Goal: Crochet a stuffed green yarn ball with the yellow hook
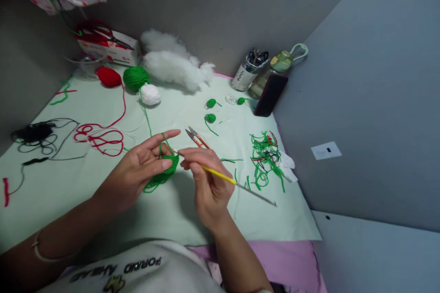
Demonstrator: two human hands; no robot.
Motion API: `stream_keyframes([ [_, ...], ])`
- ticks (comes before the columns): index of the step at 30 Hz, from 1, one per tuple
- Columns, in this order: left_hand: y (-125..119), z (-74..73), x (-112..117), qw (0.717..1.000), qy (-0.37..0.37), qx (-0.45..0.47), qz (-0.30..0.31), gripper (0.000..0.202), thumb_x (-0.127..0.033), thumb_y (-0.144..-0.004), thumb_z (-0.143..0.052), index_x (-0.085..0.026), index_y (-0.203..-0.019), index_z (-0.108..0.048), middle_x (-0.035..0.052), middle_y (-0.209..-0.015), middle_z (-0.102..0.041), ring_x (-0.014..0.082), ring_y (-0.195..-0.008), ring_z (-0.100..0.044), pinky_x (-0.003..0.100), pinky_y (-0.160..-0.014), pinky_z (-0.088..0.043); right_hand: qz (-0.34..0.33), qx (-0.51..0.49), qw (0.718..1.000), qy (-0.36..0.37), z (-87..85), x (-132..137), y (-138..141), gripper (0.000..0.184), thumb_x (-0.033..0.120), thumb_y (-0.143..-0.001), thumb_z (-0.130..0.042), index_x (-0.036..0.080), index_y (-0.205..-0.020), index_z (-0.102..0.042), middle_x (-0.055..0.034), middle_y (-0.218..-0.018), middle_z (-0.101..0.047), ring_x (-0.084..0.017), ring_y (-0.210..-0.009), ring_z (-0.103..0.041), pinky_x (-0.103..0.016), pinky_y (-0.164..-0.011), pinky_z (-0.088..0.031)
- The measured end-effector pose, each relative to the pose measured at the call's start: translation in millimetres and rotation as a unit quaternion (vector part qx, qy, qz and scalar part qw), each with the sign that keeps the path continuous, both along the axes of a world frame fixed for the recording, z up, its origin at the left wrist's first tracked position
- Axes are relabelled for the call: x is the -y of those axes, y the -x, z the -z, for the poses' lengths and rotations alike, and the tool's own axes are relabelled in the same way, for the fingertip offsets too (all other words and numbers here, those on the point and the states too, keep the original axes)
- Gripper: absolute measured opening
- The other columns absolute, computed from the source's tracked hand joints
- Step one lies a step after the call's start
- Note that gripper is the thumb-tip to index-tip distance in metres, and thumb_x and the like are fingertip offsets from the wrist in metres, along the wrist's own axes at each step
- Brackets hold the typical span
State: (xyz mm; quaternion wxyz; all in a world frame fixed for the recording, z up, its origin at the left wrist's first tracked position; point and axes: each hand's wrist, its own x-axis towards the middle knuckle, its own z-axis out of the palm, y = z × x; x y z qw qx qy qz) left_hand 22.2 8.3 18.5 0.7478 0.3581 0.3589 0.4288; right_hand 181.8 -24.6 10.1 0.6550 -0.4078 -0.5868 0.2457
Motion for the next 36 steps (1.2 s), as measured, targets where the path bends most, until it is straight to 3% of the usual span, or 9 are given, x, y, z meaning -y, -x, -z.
stream_keyframes([
  [6,2,2.7,-1,1.000,0.001,0.004,-0.002,0.063,-0.024,-0.080,-0.085,-0.021,-0.141,-0.066,0.0002,-0.087,-0.066,0.0136,-0.073,-0.056,0.028,-0.068,-0.042,-0.031,0.011,0.999,0.015,-3.1,1,-4,0.019,0.022,-0.105,-0.056,0.027,-0.106,-0.075,-0.0032,-0.098,-0.081,-0.017,-0.079,-0.072,-0.035,-0.068,-0.062],
  [10,-2,2.8,4,0.997,-0.045,-0.045,-0.050,0.062,-0.022,-0.080,-0.085,-0.023,-0.140,-0.066,-0.0024,-0.085,-0.063,0.0134,-0.078,-0.057,0.026,-0.071,-0.044,-0.028,0.114,0.993,-0.010,-3.9,3,-7,0.025,0.012,-0.103,-0.054,0.026,-0.112,-0.073,-0.0036,-0.099,-0.079,-0.018,-0.088,-0.074,-0.036,-0.078,-0.063],
  [13,-7,1.8,6,0.996,-0.040,-0.038,-0.071,0.070,-0.018,-0.076,-0.087,-0.021,-0.142,-0.064,-0.0034,-0.083,-0.063,0.0133,-0.080,-0.058,0.026,-0.075,-0.045,0.030,0.264,0.962,-0.070,4.1,5,-4,0.030,0.011,-0.099,-0.061,0.028,-0.120,-0.072,-0.0060,-0.105,-0.079,-0.021,-0.095,-0.075,-0.038,-0.081,-0.063],
  [15,-8,1.0,6,0.999,0.012,0.016,-0.031,0.075,-0.020,-0.074,-0.089,-0.020,-0.145,-0.062,-0.0023,-0.084,-0.065,0.0134,-0.078,-0.057,0.026,-0.075,-0.046,0.087,0.318,0.939,-0.100,10.1,6,-2,0.033,0.013,-0.097,-0.066,0.032,-0.122,-0.074,-0.0068,-0.111,-0.078,-0.023,-0.100,-0.075,-0.039,-0.082,-0.064],
  [19,-4,0.1,1,0.986,0.120,0.107,0.036,0.058,-0.024,-0.080,-0.085,-0.015,-0.136,-0.071,0.0010,-0.082,-0.067,0.0134,-0.077,-0.056,0.027,-0.079,-0.047,0.076,0.149,0.984,-0.056,10.2,3,-1,0.023,0.018,-0.102,-0.060,0.029,-0.111,-0.077,-0.0059,-0.098,-0.078,-0.021,-0.087,-0.074,-0.038,-0.073,-0.063],
  [23,-1,0.0,-1,0.989,0.097,0.110,0.029,0.048,-0.020,-0.082,-0.084,-0.020,-0.130,-0.077,0.0000,-0.081,-0.066,0.0128,-0.076,-0.055,0.027,-0.078,-0.045,-0.003,-0.060,0.997,0.048,2.3,-4,-2,0.019,0.030,-0.104,-0.060,0.024,-0.096,-0.076,-0.0044,-0.085,-0.075,-0.017,-0.073,-0.068,-0.033,-0.061,-0.058],
  [28,-5,1.6,3,0.997,0.045,0.064,0.009,0.049,-0.021,-0.082,-0.086,-0.023,-0.129,-0.077,0.0024,-0.095,-0.072,0.0152,-0.086,-0.062,0.029,-0.086,-0.047,-0.006,-0.003,0.999,0.053,4.0,-5,2,0.016,0.022,-0.102,-0.062,0.026,-0.102,-0.078,-0.0032,-0.090,-0.077,-0.017,-0.078,-0.069,-0.033,-0.067,-0.059],
  [33,-9,2.8,4,0.990,0.083,0.109,0.012,0.046,-0.019,-0.080,-0.088,-0.024,-0.125,-0.079,0.0011,-0.093,-0.072,0.0148,-0.090,-0.063,0.028,-0.088,-0.049,0.066,0.233,0.968,-0.072,8.2,1,2,0.034,0.010,-0.097,-0.066,0.032,-0.119,-0.078,-0.0065,-0.111,-0.078,-0.021,-0.098,-0.073,-0.039,-0.082,-0.062],
  [36,-9,2.8,0,0.981,0.126,0.144,0.039,0.030,-0.021,-0.082,-0.083,-0.018,-0.113,-0.084,0.0056,-0.103,-0.073,0.0126,-0.084,-0.059,0.023,-0.076,-0.049,0.075,0.145,0.985,-0.058,6.3,1,0,0.028,0.013,-0.099,-0.064,0.031,-0.114,-0.079,-0.0050,-0.102,-0.079,-0.019,-0.089,-0.072,-0.036,-0.075,-0.061],
])
